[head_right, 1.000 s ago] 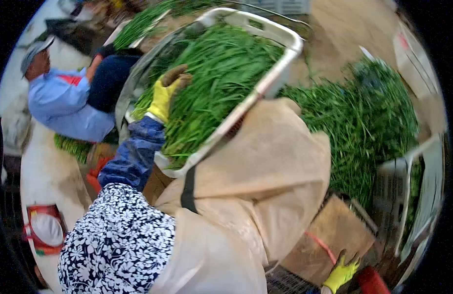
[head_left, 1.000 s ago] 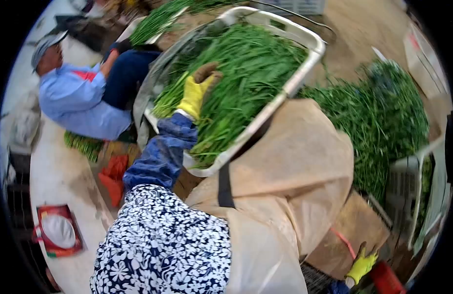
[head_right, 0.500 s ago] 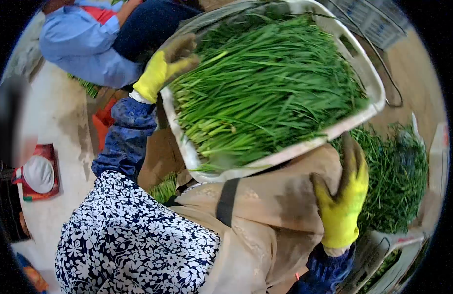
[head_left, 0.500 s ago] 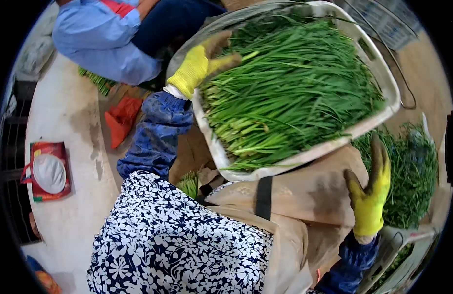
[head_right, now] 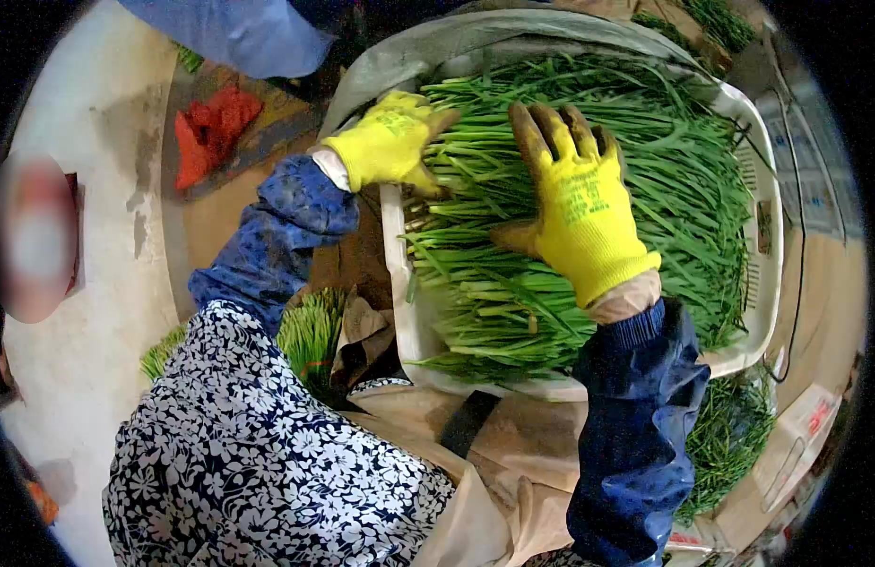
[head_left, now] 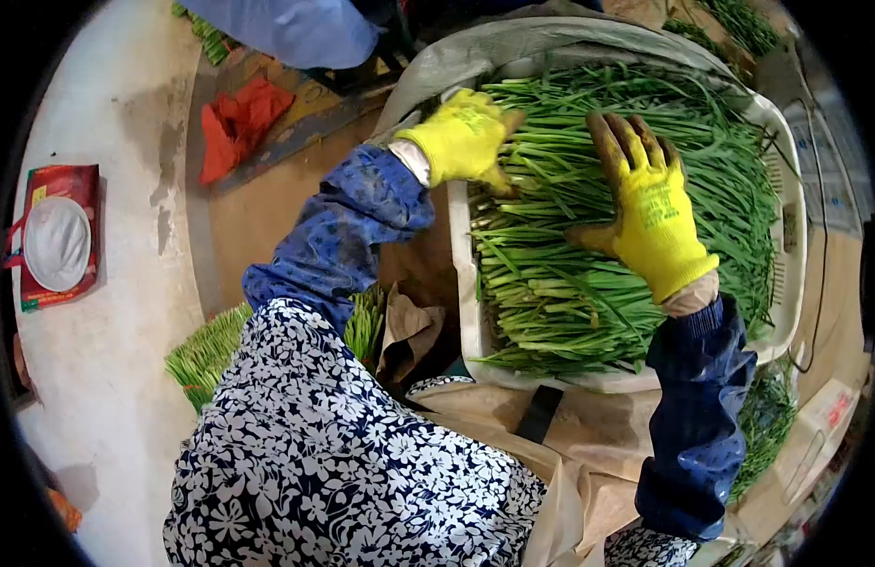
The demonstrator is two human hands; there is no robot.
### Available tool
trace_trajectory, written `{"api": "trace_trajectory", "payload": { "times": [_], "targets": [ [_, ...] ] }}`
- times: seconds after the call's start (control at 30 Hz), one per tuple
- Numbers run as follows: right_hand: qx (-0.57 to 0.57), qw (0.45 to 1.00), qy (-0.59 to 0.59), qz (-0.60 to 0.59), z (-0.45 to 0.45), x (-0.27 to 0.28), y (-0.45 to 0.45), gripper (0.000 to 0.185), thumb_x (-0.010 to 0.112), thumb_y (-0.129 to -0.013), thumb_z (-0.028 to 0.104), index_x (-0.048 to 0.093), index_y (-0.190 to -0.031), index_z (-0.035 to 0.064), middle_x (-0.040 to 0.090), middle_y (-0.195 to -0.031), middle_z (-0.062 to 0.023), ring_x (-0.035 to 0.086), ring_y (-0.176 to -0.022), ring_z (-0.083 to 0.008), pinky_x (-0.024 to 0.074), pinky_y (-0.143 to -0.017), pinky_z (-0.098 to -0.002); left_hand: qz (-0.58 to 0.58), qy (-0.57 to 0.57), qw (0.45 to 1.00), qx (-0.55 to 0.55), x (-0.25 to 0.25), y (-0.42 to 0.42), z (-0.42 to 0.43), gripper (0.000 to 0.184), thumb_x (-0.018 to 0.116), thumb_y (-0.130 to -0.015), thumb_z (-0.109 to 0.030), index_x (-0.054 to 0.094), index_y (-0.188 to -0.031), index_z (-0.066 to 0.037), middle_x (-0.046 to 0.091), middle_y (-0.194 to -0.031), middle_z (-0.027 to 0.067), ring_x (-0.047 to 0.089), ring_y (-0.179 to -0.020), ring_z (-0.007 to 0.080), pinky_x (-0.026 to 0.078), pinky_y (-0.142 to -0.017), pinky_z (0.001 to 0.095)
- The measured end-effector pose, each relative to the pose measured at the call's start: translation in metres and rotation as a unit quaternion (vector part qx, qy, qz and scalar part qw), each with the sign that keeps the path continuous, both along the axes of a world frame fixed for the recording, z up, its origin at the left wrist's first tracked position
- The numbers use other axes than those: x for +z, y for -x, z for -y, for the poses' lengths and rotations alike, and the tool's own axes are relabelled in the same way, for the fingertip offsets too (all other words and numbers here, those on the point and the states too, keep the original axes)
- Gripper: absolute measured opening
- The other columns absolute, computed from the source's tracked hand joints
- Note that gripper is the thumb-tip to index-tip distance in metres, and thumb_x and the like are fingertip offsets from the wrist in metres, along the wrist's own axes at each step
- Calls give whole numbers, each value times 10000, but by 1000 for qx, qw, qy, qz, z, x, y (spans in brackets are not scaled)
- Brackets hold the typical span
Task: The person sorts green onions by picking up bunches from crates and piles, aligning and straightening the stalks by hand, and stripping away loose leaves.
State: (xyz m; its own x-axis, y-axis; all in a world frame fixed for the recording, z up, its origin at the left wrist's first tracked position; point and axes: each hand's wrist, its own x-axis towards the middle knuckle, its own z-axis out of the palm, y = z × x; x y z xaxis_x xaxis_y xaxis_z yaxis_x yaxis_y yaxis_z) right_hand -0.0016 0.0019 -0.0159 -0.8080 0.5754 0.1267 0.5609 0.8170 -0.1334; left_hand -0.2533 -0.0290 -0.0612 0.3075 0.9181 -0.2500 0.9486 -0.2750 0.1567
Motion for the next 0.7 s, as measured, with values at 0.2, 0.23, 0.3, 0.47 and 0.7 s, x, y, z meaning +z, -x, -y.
{"api": "trace_trajectory", "payload": {
  "times": [0.2, 0.23, 0.3, 0.47, 0.7],
  "targets": [
    [94, 994, 10, 49, -13, -13, 38, 1220, 850, -529, 495, 238, -1515, 117, 414, -1466, -132, 343, -1380, -363, 227, -1124, -566, 147, -120, 981, -39, -12, -24, 44, 763, 794, -595, -309, 550, -1256, -19, 544, -1191, 215, 457, -1185, 404, 378, -1019, 494],
    [98, 991, 41, 79, -13, -16, 44, 1213, 843, -539, 505, 236, -1515, 116, 435, -1453, -144, 348, -1380, -371, 222, -1132, -558, 186, -153, 969, -49, -15, -27, 49, 759, 797, -596, -303, 552, -1259, -25, 547, -1191, 210, 452, -1195, 404, 378, -1023, 494],
    [78, 980, 103, 153, -7, -9, 48, 1126, 829, -574, 483, 293, -1488, 101, 510, -1355, -169, 426, -1309, -370, 267, -1112, -538, 189, -170, 966, -41, -13, -23, 59, 759, 815, -604, -291, 556, -1273, -44, 560, -1190, 195, 485, -1166, 398, 392, -1016, 478],
    [84, 991, 39, 95, 14, 5, 15, 914, 820, -571, 361, 466, -1364, 75, 560, -1125, -157, 517, -1089, -344, 347, -1043, -500, 449, -188, 873, -32, 37, -3, 68, 898, 881, -597, -388, 523, -1340, -33, 522, -1356, 158, 486, -1267, 309, 353, -1081, 411],
    [46, 995, -30, -88, 52, 26, -51, 687, 690, -692, 385, 548, -1296, 92, 564, -1097, -108, 537, -1060, -327, 351, -1030, -579, 277, -193, 941, -27, 23, -30, 77, 1185, 807, -534, -604, 339, -1475, -57, 451, -1405, 200, 405, -1297, 412, 330, -1079, 505]
  ]
}}
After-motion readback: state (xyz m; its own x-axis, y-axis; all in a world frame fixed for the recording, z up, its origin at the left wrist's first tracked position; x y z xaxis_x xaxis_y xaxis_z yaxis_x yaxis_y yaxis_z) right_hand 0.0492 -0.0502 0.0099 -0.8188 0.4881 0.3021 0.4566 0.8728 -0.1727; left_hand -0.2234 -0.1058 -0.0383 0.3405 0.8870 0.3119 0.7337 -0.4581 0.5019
